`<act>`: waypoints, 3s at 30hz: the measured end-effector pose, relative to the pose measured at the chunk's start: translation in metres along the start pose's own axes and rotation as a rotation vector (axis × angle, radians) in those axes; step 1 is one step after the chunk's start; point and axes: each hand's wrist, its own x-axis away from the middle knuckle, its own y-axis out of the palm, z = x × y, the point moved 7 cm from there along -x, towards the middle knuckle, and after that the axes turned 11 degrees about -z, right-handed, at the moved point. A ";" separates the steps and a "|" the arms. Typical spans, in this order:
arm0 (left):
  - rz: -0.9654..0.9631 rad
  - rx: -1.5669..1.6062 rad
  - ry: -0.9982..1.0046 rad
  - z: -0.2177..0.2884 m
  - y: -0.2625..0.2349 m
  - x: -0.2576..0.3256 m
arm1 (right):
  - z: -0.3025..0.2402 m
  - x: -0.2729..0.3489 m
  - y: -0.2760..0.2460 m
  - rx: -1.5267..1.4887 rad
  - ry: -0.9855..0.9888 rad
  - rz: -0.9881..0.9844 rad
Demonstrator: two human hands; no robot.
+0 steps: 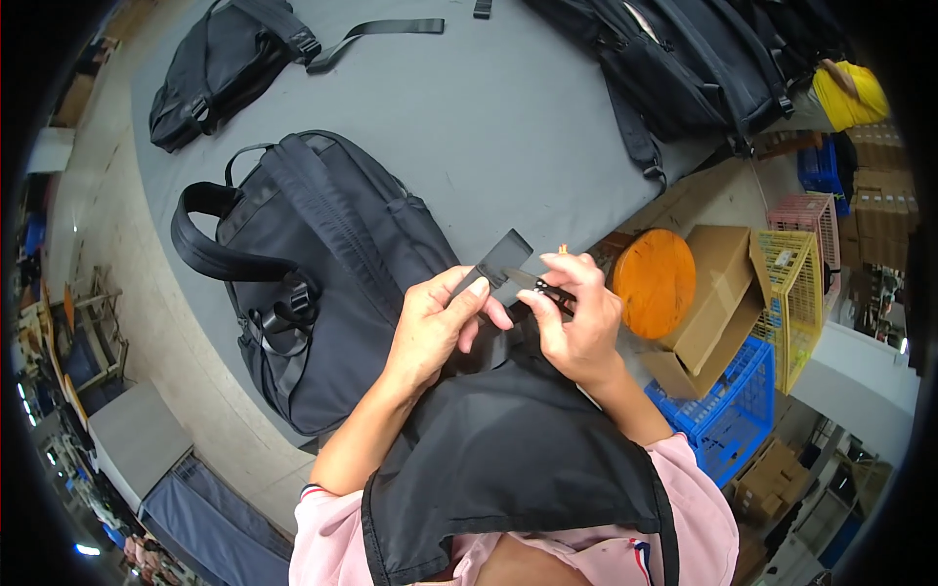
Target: Trimming excess threads and adjusting straps on black backpacks using small scissors.
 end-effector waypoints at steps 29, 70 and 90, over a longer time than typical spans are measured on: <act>0.895 0.001 0.554 0.084 -0.196 0.110 | 0.005 -0.088 0.148 -0.870 0.529 -0.612; 0.080 -0.108 -0.015 0.128 -0.367 -0.066 | -0.011 -0.278 0.291 -0.005 -0.085 -0.675; 0.116 -0.124 0.047 0.131 -0.365 -0.065 | -0.021 -0.273 0.286 0.094 -0.198 -0.608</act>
